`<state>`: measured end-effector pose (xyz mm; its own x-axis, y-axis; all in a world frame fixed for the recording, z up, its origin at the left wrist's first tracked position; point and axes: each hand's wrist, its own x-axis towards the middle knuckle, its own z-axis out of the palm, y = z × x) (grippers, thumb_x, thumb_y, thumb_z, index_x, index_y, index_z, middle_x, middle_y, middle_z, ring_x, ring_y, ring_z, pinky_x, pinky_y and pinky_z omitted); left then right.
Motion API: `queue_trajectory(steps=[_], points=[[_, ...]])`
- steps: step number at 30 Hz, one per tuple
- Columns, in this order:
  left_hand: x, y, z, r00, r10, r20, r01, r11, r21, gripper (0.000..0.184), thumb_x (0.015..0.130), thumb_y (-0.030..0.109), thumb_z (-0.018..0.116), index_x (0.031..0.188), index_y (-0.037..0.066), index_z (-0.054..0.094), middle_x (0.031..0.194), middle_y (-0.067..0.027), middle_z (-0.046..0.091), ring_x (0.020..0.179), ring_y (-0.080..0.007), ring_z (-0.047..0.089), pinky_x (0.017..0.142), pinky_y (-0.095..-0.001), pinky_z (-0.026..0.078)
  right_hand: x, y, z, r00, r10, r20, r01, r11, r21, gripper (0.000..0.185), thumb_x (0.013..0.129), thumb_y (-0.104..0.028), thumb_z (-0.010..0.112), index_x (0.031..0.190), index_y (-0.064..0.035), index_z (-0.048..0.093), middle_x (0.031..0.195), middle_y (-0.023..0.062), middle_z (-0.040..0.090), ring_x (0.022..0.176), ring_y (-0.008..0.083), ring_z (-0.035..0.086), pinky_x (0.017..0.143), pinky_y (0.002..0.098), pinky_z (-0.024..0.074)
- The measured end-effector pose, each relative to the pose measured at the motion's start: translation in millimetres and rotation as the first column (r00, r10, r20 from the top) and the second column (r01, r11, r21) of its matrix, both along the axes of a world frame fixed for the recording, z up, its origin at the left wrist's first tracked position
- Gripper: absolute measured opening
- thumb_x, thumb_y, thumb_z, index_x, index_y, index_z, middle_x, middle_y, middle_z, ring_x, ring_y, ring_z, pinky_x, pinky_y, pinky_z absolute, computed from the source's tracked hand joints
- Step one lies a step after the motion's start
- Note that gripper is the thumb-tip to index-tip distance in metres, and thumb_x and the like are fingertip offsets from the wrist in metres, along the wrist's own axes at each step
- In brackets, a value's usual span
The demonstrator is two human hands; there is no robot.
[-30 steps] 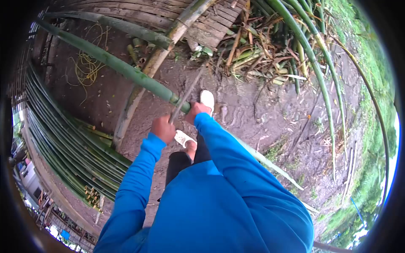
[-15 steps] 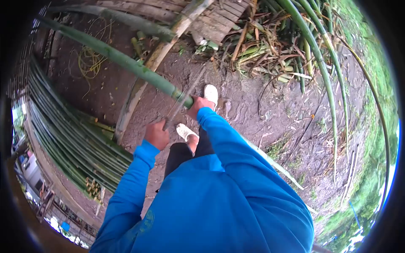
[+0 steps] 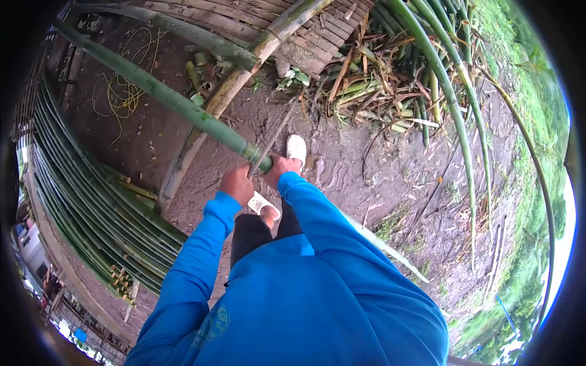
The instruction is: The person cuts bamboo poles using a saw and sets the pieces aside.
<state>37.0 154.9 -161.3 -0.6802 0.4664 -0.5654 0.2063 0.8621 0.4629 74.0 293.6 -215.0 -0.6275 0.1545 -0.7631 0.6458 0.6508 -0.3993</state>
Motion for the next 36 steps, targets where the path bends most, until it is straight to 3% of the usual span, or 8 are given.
queue_trajectory(steps=[4,6,14,17,19,22,31,36], points=[[11,-19,61,0.999,0.03,0.036,-0.031,0.999,0.028,0.017,0.07,0.006,0.054,0.086,0.001,0.056,0.072,-0.0244,0.06,0.071,-0.0429,0.058,0.064,-0.0522,0.046,8,-1,-43,0.993,0.069,0.098,-0.077,0.994,0.079,0.037,0.07,-0.035,0.057,0.102,-0.0178,0.062,0.092,0.0138,0.066,0.091,0.0297,0.062,0.088,0.0397,0.0402],[33,-49,102,0.992,0.093,0.081,-0.091,0.995,-0.031,0.017,0.071,0.006,0.053,0.086,0.001,0.055,0.07,-0.0243,0.059,0.069,-0.0433,0.058,0.061,-0.0526,0.045,2,-11,-3,0.994,0.051,0.097,-0.06,0.995,0.086,0.035,0.07,-0.031,0.057,0.102,-0.0174,0.062,0.093,0.0145,0.066,0.095,0.0296,0.061,0.091,0.0368,0.0378],[81,-122,198,0.98,0.153,0.127,-0.141,0.985,-0.1,0.013,0.07,0.012,0.056,0.08,0.005,0.056,0.067,-0.0208,0.057,0.062,-0.0415,0.057,0.053,-0.0509,0.043,3,-11,-6,0.999,0.043,0.025,-0.044,0.996,0.079,0.037,0.07,-0.035,0.058,0.1,-0.0141,0.062,0.096,0.0146,0.065,0.098,0.0294,0.06,0.094,0.0371,0.0344],[77,-116,182,0.988,0.123,0.09,-0.116,0.99,-0.075,0.013,0.072,0.015,0.055,0.081,0.006,0.057,0.067,-0.0209,0.057,0.062,-0.0414,0.057,0.054,-0.0521,0.042,3,-8,-13,0.995,0.07,0.069,-0.073,0.997,0.032,0.038,0.07,-0.034,0.059,0.103,-0.0157,0.062,0.096,0.0137,0.065,0.096,0.0302,0.06,0.093,0.0372,0.0357],[49,-90,105,0.996,0.078,0.036,-0.076,0.996,-0.047,0.014,0.074,0.016,0.055,0.084,0.006,0.058,0.069,-0.0216,0.058,0.064,-0.0425,0.057,0.058,-0.055,0.043,9,-12,-19,0.999,0.012,-0.033,-0.01,0.997,0.079,0.042,0.063,-0.031,0.064,0.1,-0.0122,0.063,0.094,0.0186,0.063,0.091,0.0354,0.06,0.081,0.042,0.0485],[28,-45,29,0.998,0.053,0.016,-0.052,0.997,-0.053,0.018,0.07,0.013,0.057,0.085,0.004,0.058,0.072,-0.0244,0.06,0.072,-0.044,0.058,0.065,-0.0536,0.045,9,-7,-34,0.999,-0.032,0.028,0.028,0.993,0.117,0.042,0.067,-0.032,0.062,0.106,-0.0173,0.061,0.095,0.015,0.064,0.091,0.0337,0.061,0.084,0.0412,0.0472],[30,-101,-1,0.995,0.085,-0.06,-0.066,0.962,0.267,0.021,0.066,0.009,0.058,0.085,0.0,0.058,0.067,-0.0246,0.057,0.068,-0.0418,0.057,0.061,-0.0493,0.046,6,-21,3,0.998,-0.021,0.061,0.013,0.992,0.128,0.041,0.068,-0.032,0.061,0.106,-0.0167,0.059,0.1,0.0152,0.063,0.095,0.0335,0.06,0.084,0.0411,0.0476],[45,-85,61,0.999,0.016,-0.051,-0.01,0.993,0.117,0.015,0.069,0.011,0.056,0.081,0.002,0.055,0.067,-0.0227,0.058,0.065,-0.0423,0.057,0.058,-0.0514,0.045,7,-26,4,0.996,-0.043,0.082,0.029,0.986,0.162,0.042,0.067,-0.037,0.062,0.104,-0.0155,0.059,0.099,0.0164,0.063,0.094,0.0341,0.06,0.084,0.0419,0.0472]])
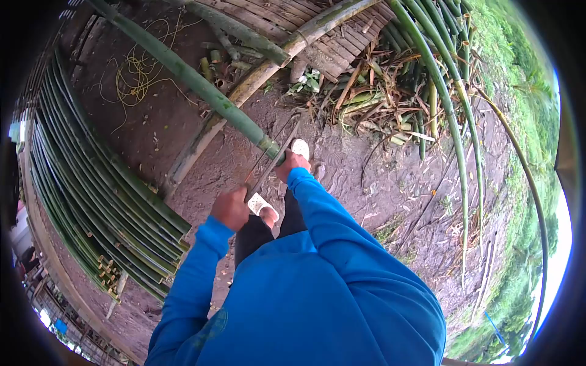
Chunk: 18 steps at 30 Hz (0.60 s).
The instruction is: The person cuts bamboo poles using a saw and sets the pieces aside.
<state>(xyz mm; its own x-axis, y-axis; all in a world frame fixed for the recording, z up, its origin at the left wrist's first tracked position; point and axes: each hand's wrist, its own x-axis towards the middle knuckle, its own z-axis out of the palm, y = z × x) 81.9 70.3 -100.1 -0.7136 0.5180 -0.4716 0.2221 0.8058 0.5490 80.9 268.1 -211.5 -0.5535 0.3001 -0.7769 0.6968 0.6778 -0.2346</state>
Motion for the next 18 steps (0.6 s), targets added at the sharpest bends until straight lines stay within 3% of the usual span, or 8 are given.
queue_trajectory(steps=[1,7,9,10,13,15,17,18], points=[[6,-3,19,1.0,0.003,0.02,-0.001,0.997,-0.08,0.012,0.071,0.013,0.055,0.078,0.003,0.054,0.067,-0.0215,0.059,0.064,-0.0421,0.057,0.057,-0.0521,0.045,-1,0,3,1.0,0.0,0.001,0.0,1.0,-0.002,0.043,0.067,-0.036,0.062,0.105,-0.0158,0.059,0.099,0.0164,0.063,0.095,0.0339,0.06,0.084,0.0416,0.0473],[32,-42,114,0.993,0.062,0.1,-0.051,0.993,-0.109,0.011,0.071,0.012,0.056,0.077,0.003,0.054,0.065,-0.0216,0.057,0.061,-0.0421,0.057,0.054,-0.0521,0.044,0,13,-8,0.998,0.008,-0.061,-0.016,0.991,-0.13,0.042,0.065,-0.03,0.064,0.106,-0.0172,0.062,0.099,0.0166,0.064,0.094,0.0327,0.06,0.084,0.0397,0.0479],[26,-34,99,0.995,0.086,0.057,-0.08,0.992,-0.098,0.011,0.07,0.011,0.057,0.077,0.003,0.054,0.065,-0.0218,0.057,0.061,-0.0426,0.056,0.054,-0.0512,0.044,-2,20,-20,0.997,0.0,-0.072,-0.014,0.981,-0.194,0.041,0.065,-0.028,0.064,0.104,-0.0171,0.064,0.098,0.0167,0.064,0.094,0.0324,0.06,0.084,0.0389,0.0482],[20,-27,73,0.994,0.105,0.013,-0.103,0.99,-0.095,0.01,0.069,0.01,0.057,0.076,0.003,0.055,0.064,-0.0217,0.057,0.062,-0.0428,0.056,0.054,-0.0506,0.044,-2,27,-28,0.995,-0.009,-0.103,-0.021,0.957,-0.291,0.039,0.064,-0.026,0.065,0.101,-0.0144,0.065,0.096,0.0169,0.064,0.092,0.0321,0.061,0.084,0.0383,0.0482],[-23,8,-15,0.995,0.097,-0.016,-0.096,0.995,0.013,0.01,0.067,0.011,0.058,0.073,0.003,0.055,0.064,-0.0226,0.057,0.063,-0.0425,0.057,0.056,-0.0503,0.045,-10,39,-30,0.998,0.056,-0.042,-0.065,0.962,-0.266,0.04,0.064,-0.026,0.065,0.102,-0.0118,0.064,0.095,0.0167,0.064,0.092,0.0314,0.061,0.084,0.0378,0.0483],[-17,-8,-13,0.993,0.12,-0.006,-0.12,0.992,0.045,0.012,0.065,0.011,0.059,0.072,0.003,0.055,0.064,-0.0232,0.057,0.064,-0.0427,0.057,0.058,-0.0508,0.045,-10,34,-28,0.999,0.025,0.033,-0.019,0.986,-0.167,0.044,0.059,-0.034,0.073,0.093,-0.0062,0.065,0.09,0.0194,0.065,0.087,0.0294,0.063,0.078,0.0386,0.0507],[-16,7,-7,0.999,0.052,0.003,-0.052,0.999,0.016,0.014,0.066,0.009,0.058,0.077,0.001,0.055,0.066,-0.0232,0.057,0.066,-0.0429,0.056,0.06,-0.0492,0.045,-9,32,-12,0.997,0.02,-0.069,-0.032,0.982,-0.186,0.048,0.058,-0.036,0.074,0.095,-0.007,0.065,0.09,0.0199,0.064,0.088,0.0297,0.063,0.08,0.0391,0.05],[-5,5,4,0.999,0.023,0.038,-0.022,0.999,-0.03,0.015,0.067,0.007,0.057,0.08,0.0,0.056,0.066,-0.0232,0.057,0.067,-0.043,0.056,0.061,-0.0484,0.046,-10,31,-2,0.999,0.039,0.024,-0.035,0.984,-0.177,0.041,0.064,-0.03,0.066,0.102,-0.0158,0.064,0.101,0.0141,0.064,0.096,0.0306,0.06,0.087,0.039,0.0467]])
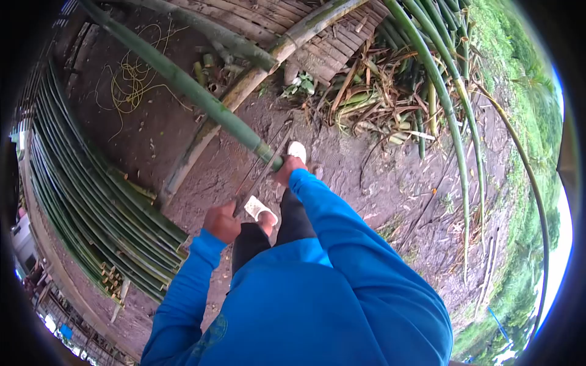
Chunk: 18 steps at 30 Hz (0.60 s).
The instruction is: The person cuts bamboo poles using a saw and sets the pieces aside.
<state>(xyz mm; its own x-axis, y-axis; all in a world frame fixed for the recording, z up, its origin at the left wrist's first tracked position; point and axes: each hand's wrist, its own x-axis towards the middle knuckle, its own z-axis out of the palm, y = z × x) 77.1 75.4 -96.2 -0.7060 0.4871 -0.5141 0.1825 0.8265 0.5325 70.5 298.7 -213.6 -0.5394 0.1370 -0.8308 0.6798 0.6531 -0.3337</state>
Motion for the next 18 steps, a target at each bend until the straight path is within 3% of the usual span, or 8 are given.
queue_trajectory(steps=[3,6,9,12,14,16,18], points=[[-10,11,16,1.0,0.0,0.026,0.0,1.0,-0.015,0.016,0.065,0.009,0.059,0.079,0.001,0.055,0.066,-0.0237,0.057,0.068,-0.0427,0.056,0.061,-0.0494,0.045,7,-14,-3,0.995,-0.084,-0.051,0.089,0.99,0.106,0.042,0.065,-0.03,0.064,0.105,-0.0168,0.063,0.102,0.0141,0.063,0.097,0.0317,0.06,0.087,0.0392,0.047],[-10,20,38,0.999,-0.024,-0.033,0.026,0.998,0.055,0.018,0.064,0.006,0.058,0.081,0.001,0.056,0.067,-0.0244,0.057,0.067,-0.0421,0.057,0.06,-0.0494,0.045,5,-9,7,1.0,-0.023,-0.018,0.026,0.992,0.125,0.043,0.065,-0.03,0.063,0.106,-0.0171,0.062,0.101,0.0145,0.063,0.097,0.032,0.059,0.085,0.0394,0.0476],[22,-30,88,0.997,0.072,0.037,-0.072,0.997,-0.006,0.019,0.065,0.004,0.055,0.083,0.0,0.057,0.067,-0.0249,0.056,0.067,-0.0423,0.057,0.058,-0.0493,0.045,6,-14,3,0.998,-0.022,-0.051,0.027,0.994,0.102,0.043,0.066,-0.029,0.063,0.107,-0.0165,0.06,0.1,0.0151,0.063,0.096,0.0318,0.06,0.084,0.0402,0.0478],[36,-44,99,0.998,0.048,0.039,-0.045,0.997,-0.06,0.016,0.07,0.009,0.056,0.085,0.002,0.056,0.065,-0.022,0.058,0.06,-0.0423,0.056,0.057,-0.0525,0.044,9,-15,-7,0.999,-0.028,-0.045,0.034,0.991,0.132,0.046,0.066,-0.03,0.064,0.109,-0.0166,0.059,0.101,0.0151,0.063,0.096,0.0317,0.06,0.085,0.0404,0.0479],[11,-18,56,0.995,0.095,0.044,-0.094,0.995,-0.028,0.014,0.071,0.007,0.052,0.082,0.002,0.058,0.067,-0.023,0.058,0.064,-0.0425,0.057,0.058,-0.0524,0.044,12,-11,-7,0.994,-0.047,-0.098,0.058,0.991,0.118,0.043,0.066,-0.035,0.065,0.104,-0.0148,0.061,0.097,0.018,0.063,0.092,0.0346,0.06,0.083,0.0419,0.0482],[-17,15,-23,0.995,0.094,0.019,-0.094,0.995,-0.017,0.01,0.071,0.007,0.052,0.078,0.003,0.058,0.069,-0.0239,0.059,0.069,-0.0428,0.058,0.06,-0.0527,0.045,9,-10,-2,0.991,-0.049,-0.126,0.061,0.993,0.098,0.042,0.065,-0.037,0.066,0.1,-0.0131,0.063,0.095,0.0192,0.063,0.09,0.0359,0.06,0.082,0.0424,0.0484],[-30,50,-58,0.999,-0.014,-0.03,0.012,0.997,-0.078,0.01,0.07,0.008,0.053,0.077,0.002,0.057,0.072,-0.0241,0.059,0.073,-0.0428,0.058,0.062,-0.0526,0.045,13,-6,-14,0.991,-0.029,-0.129,0.041,0.995,0.088,0.042,0.065,-0.037,0.067,0.099,-0.013,0.063,0.094,0.019,0.064,0.09,0.0357,0.061,0.081,0.0421,0.0486]])
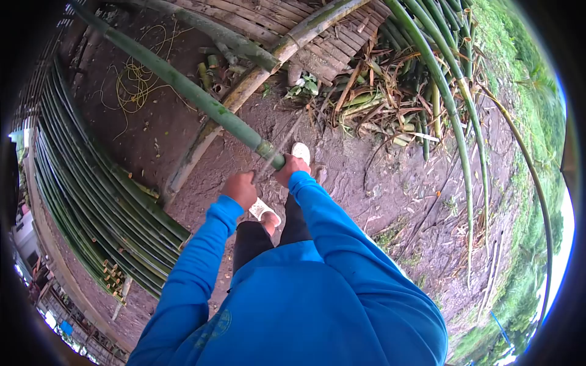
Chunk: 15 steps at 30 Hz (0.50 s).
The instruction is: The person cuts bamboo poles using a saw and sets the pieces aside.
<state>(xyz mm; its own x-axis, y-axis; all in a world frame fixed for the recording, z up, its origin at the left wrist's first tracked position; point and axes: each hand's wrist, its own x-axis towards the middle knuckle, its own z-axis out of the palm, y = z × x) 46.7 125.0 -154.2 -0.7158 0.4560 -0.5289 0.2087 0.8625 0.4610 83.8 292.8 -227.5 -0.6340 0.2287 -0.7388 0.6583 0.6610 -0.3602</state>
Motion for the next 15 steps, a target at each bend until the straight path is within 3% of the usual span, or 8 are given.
queue_trajectory(steps=[3,5,7,10,12,15], points=[[15,-10,20,1.0,0.024,-0.013,-0.023,0.999,0.037,0.011,0.07,0.009,0.054,0.078,0.002,0.057,0.071,-0.0233,0.06,0.071,-0.0427,0.059,0.062,-0.0525,0.045,-4,-4,7,1.0,-0.007,0.021,0.008,1.0,-0.009,0.043,0.066,-0.035,0.066,0.104,-0.0158,0.062,0.097,0.0169,0.064,0.092,0.0336,0.06,0.083,0.0414,0.0482],[33,-36,76,1.0,0.023,0.014,-0.023,1.0,-0.01,0.012,0.071,0.011,0.055,0.079,0.003,0.058,0.07,-0.0231,0.06,0.07,-0.0423,0.059,0.062,-0.0525,0.045,-4,-4,16,0.997,-0.045,0.059,0.045,0.999,-0.002,0.044,0.067,-0.034,0.064,0.108,-0.0186,0.06,0.1,0.0148,0.063,0.095,0.0316,0.06,0.085,0.0408,0.0477],[53,-71,143,0.986,0.153,0.061,-0.159,0.982,0.107,0.013,0.071,0.012,0.055,0.08,0.003,0.058,0.069,-0.0228,0.059,0.068,-0.0422,0.058,0.06,-0.0532,0.044,-8,0,22,0.996,-0.02,0.092,0.025,0.998,-0.056,0.046,0.067,-0.035,0.064,0.111,-0.0205,0.059,0.102,0.0135,0.063,0.096,0.0319,0.06,0.085,0.0406,0.0474],[38,-61,84,0.997,0.069,0.035,-0.071,0.995,0.068,0.014,0.071,0.012,0.055,0.08,0.002,0.058,0.071,-0.0244,0.059,0.069,-0.0426,0.058,0.061,-0.0528,0.044,-7,5,22,0.995,0.025,0.097,-0.024,1.0,-0.013,0.046,0.066,-0.034,0.065,0.11,-0.0202,0.06,0.103,0.0135,0.063,0.098,0.0315,0.059,0.086,0.04,0.0474],[8,-13,3,0.999,0.032,-0.028,-0.028,0.992,0.126,0.014,0.071,0.011,0.054,0.08,0.001,0.057,0.072,-0.0258,0.059,0.07,-0.0433,0.057,0.061,-0.0521,0.044,-8,6,22,0.995,0.035,0.091,-0.035,0.999,0.006,0.046,0.065,-0.034,0.066,0.109,-0.0193,0.06,0.103,0.0138,0.063,0.098,0.0312,0.059,0.087,0.0397,0.0474],[-7,20,-7,0.999,0.038,-0.025,-0.036,0.996,0.08,0.022,0.068,0.011,0.055,0.087,0.001,0.06,0.074,-0.0266,0.058,0.073,-0.0447,0.057,0.063,-0.0509,0.045,-11,11,30,0.994,0.021,0.103,-0.017,0.999,-0.039,0.047,0.064,-0.033,0.067,0.108,-0.0178,0.061,0.102,0.0147,0.063,0.097,0.0313,0.06,0.087,0.0391,0.0474]])
